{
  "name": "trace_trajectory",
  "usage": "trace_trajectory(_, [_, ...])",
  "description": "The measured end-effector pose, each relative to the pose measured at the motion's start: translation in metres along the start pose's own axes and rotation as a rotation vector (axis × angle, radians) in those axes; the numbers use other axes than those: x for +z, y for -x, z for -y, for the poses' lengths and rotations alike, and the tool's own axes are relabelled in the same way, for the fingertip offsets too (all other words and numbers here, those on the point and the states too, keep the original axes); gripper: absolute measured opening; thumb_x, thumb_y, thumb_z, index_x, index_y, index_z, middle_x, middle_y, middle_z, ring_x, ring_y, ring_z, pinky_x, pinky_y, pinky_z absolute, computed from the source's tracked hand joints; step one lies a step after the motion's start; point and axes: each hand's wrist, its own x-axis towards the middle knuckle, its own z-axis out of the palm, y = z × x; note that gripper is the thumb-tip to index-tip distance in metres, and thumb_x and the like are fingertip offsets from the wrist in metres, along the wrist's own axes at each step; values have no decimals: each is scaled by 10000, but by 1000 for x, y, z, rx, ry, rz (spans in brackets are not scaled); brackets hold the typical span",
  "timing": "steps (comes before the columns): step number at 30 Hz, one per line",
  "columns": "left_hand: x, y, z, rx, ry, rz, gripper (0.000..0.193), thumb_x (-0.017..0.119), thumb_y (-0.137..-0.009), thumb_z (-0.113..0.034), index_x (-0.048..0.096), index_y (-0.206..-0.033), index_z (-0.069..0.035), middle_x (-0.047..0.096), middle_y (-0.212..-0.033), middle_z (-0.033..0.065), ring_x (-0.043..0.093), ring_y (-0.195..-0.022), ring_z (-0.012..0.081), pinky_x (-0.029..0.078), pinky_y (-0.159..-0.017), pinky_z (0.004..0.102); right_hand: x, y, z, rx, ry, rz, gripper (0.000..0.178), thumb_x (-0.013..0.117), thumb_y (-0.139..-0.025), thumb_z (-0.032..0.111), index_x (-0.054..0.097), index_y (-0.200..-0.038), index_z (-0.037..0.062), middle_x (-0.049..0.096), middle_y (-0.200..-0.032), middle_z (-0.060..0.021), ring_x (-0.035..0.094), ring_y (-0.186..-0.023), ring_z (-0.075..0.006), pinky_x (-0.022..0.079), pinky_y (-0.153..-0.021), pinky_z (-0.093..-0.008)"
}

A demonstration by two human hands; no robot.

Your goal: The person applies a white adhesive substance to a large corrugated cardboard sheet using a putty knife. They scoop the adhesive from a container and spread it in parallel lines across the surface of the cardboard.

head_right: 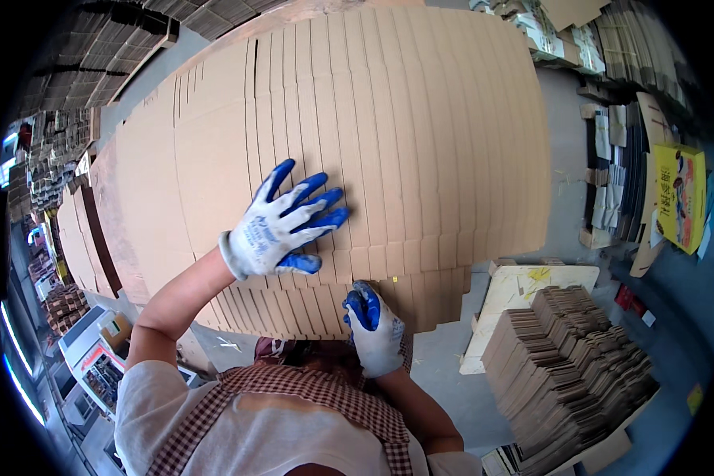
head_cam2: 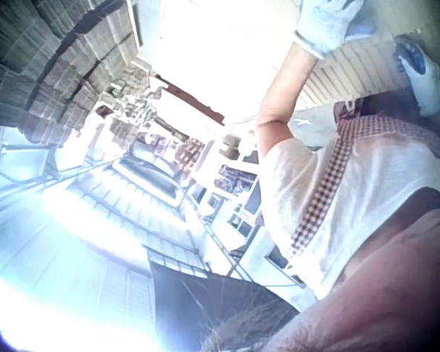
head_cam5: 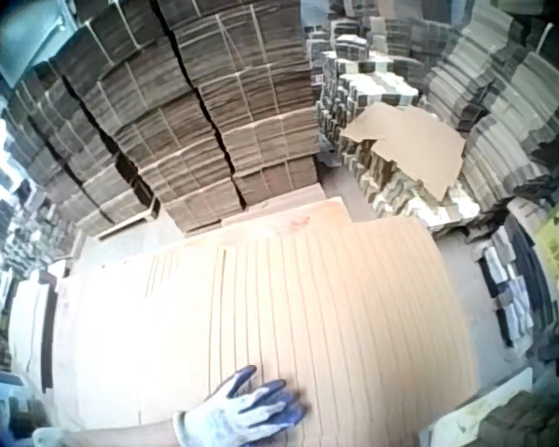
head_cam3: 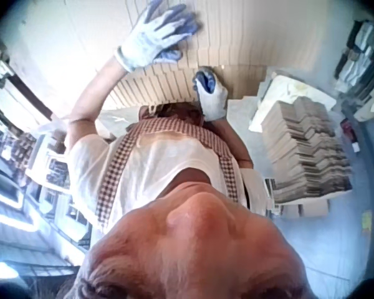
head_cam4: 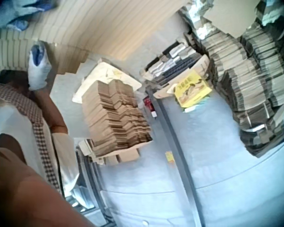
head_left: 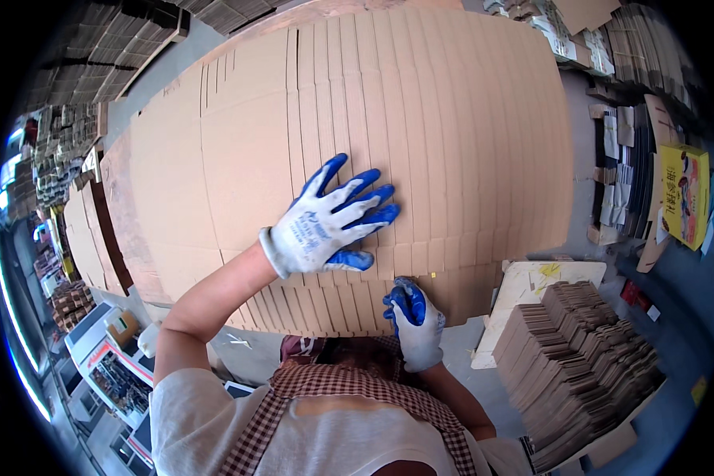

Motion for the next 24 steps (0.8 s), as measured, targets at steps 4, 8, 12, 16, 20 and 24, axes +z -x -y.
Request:
trace_trajectory(4, [16, -7, 6, -44, 54, 47, 794, 411, -840, -732, 440, -1461, -237, 376, -1539, 48, 316, -1438, 282, 122, -1194, 578, 1, 1, 10, 77, -154, -10, 281, 602, -945, 74, 614, -1225, 46, 715, -916, -57, 655, -704, -89, 498, -560, -223])
trace_trajectory(8, [20, -4, 7, -59, 70, 42, 811, 406, -835, -742, 432, -1467, -234, 370, -1543, 48, 312, -1440, 279, 122, -1194, 577, 0, -1, 18, 150, -172, -6, 232, 595, -946, 61, 631, -1174, 41, 721, -924, -57, 645, -710, -80, 488, -559, -218])
trace_trajectory(12, [15, -3, 10, -57, 53, 24, 835, 387, -830, -754, 428, -1472, -221, 385, -1533, 54, 316, -1438, 280, 128, -1192, 578, -3, -2, 18, 120, -50, -28, 214, 641, -922, 85, 642, -1131, 41, 723, -919, -64, 659, -722, -102, 512, -612, -244])
trace_trajectory(16, [3, -1, 18, -94, -1, 20, 836, 362, -838, -755, 437, -1468, -210, 398, -1524, 61, 322, -1435, 280, 134, -1191, 579, -6, -10, 8, -312, 270, -81, 250, 707, -864, 108, 655, -1095, 28, 720, -929, -126, 707, -781, -223, 553, -700, -314])
trace_trajectory(20, [-10, -9, 40, -128, -96, -60, 768, 402, -880, -686, 436, -1467, -192, 396, -1524, 78, 313, -1438, 297, 129, -1191, 568, -4, -14, 35, -412, 386, 181, 332, 760, -807, 162, 670, -1099, 33, 710, -981, -160, 709, -862, -292, 560, -788, -357])
trace_trajectory(24, [-24, -33, 106, -244, -182, -255, 603, 473, -959, -484, 438, -1461, -152, 399, -1520, 104, 322, -1426, 326, 150, -1189, 534, 10, -13, 32, -416, 637, 457, 363, 679, -860, 342, 665, -1105, 74, 691, -1033, -119, 676, -924, -292, 529, -836, -408])
